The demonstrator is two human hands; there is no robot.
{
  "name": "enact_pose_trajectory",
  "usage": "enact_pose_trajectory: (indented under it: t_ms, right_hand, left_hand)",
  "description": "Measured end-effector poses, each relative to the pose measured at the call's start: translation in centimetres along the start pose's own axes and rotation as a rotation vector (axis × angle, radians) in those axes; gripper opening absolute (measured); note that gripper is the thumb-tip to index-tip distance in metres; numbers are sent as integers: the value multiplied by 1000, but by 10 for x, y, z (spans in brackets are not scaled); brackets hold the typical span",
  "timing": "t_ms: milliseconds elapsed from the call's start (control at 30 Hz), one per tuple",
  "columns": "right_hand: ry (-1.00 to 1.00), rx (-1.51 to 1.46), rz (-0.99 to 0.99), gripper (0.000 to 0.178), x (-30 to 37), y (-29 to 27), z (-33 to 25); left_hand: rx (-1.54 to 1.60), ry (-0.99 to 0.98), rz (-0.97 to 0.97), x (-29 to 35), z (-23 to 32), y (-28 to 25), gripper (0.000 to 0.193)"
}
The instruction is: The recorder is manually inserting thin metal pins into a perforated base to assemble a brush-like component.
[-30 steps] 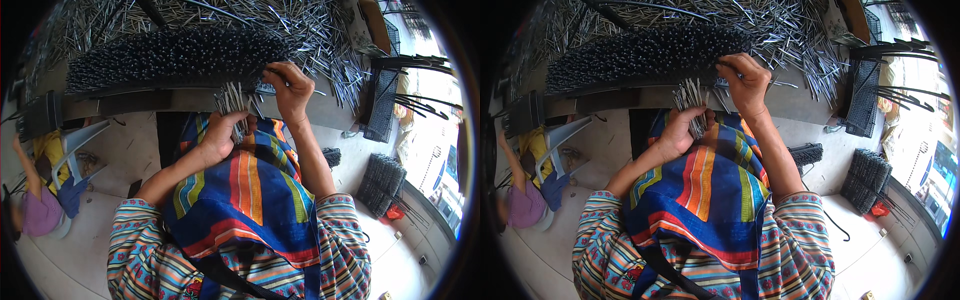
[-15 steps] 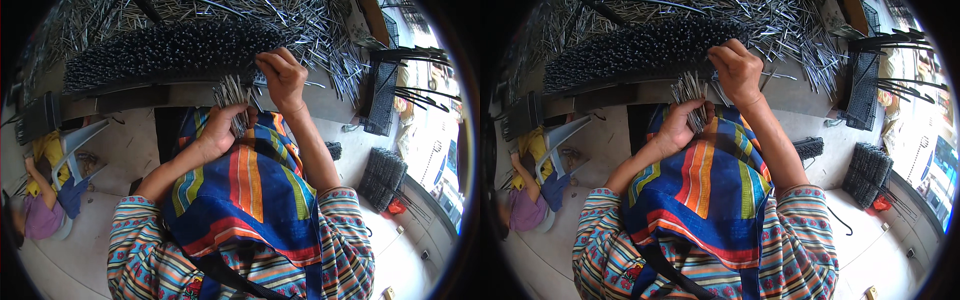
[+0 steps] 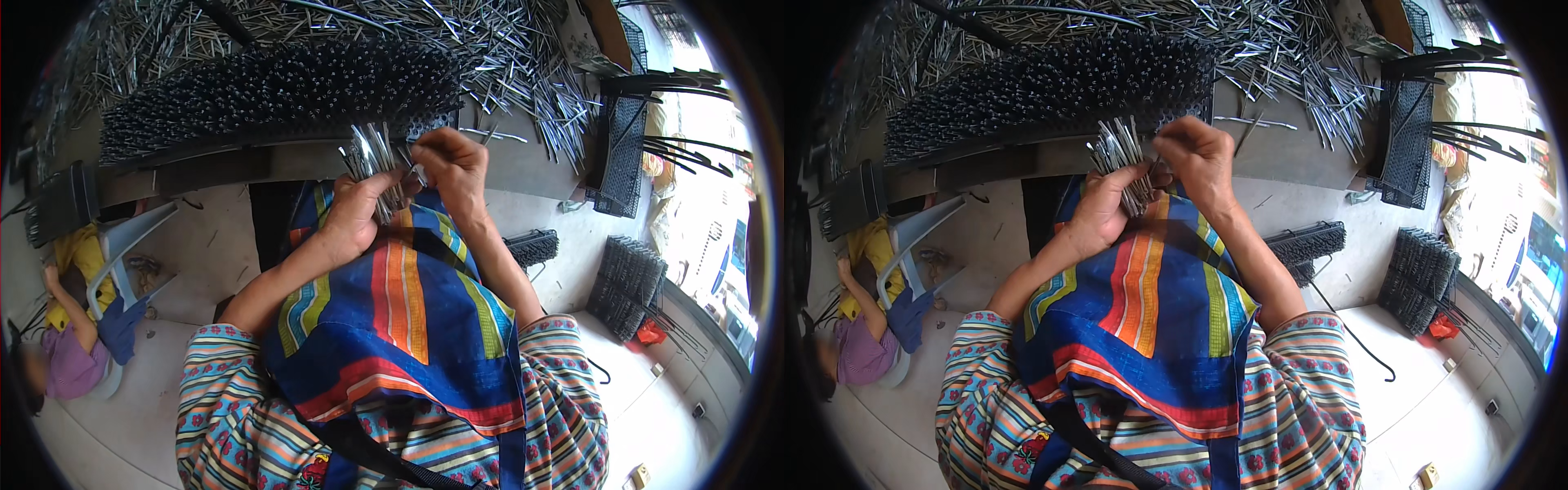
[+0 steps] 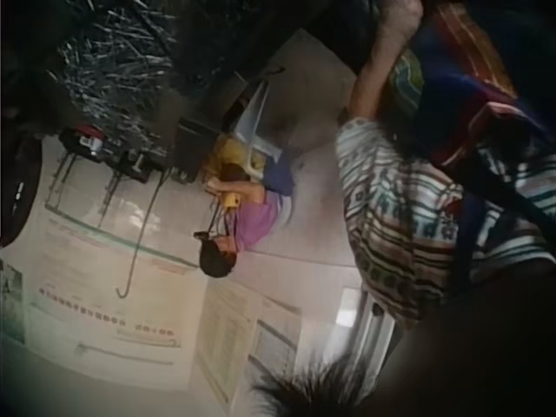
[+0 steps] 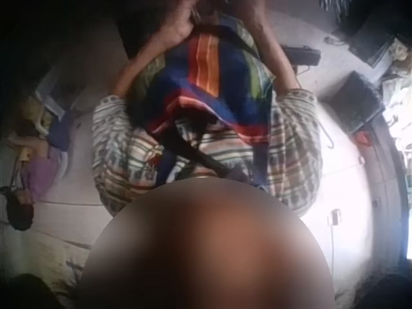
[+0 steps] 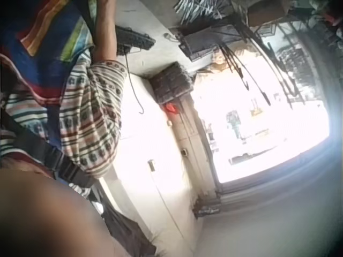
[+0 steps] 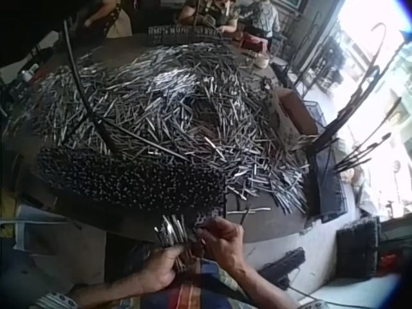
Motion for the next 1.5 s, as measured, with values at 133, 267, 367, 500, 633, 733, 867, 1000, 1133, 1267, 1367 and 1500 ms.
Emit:
enact_pose_trajectory:
  t_ms: [133, 267, 367, 500, 633, 733, 867, 1000, 1133, 1267, 1367, 1500]
  right_hand:
    - [-234, 25, 297, 8, -10, -10, -20]
    - [-491, 272, 388, 7, -33, -21, -27]
    - [-625, 387, 374, 8, -39, -17, -35]
    - [-702, 484, 373, 13, -43, -14, -38]
    - [-745, 539, 374, 13, -41, -15, -41]
    - [-763, 513, 375, 14, -41, -13, -40]
    - [-794, 565, 359, 16, -40, -11, -42]
    - [-796, 591, 321, 16, -41, -13, -33]
    - [-822, 770, 246, 19, -35, -11, -26]
    - [-614, 718, 243, 20, -15, -9, -23]
    - [-235, 407, 94, 16, -7, -11, -3]
    - [174, 41, -108, 6, -1, -13, -3]
  left_hand:
    - [-17, -64, 76, -4, -5, -10, 16]
    - [-136, 6, 38, -1, -7, -6, 15]
    - [-152, -39, 40, 0, -5, -5, 14]
    - [-144, -75, 21, -1, -5, -11, 16]
    - [-158, -63, 22, -1, -4, -8, 15]
    - [-161, -85, 33, -3, -4, -11, 13]
    - [-125, -95, 21, -2, -5, -12, 12]
    - [-111, -79, -5, -2, -6, -12, 12]
    - [-82, -77, -11, -4, -7, -11, 12]
    - [-50, -53, -33, -3, -6, -9, 7]
    - [-56, -47, -78, -1, -7, -5, 10]
    - [-68, -109, -80, 4, -7, 3, 13]
Point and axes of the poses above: each hand's wrist, its own x-axis away from the middle knuckle, its own y-axis out of the palm, z = x × y, the point moved 1 cm from there along -x, towards the middle knuckle, and after that the axes turned 2 degrees about x, right-handed, at the moved point
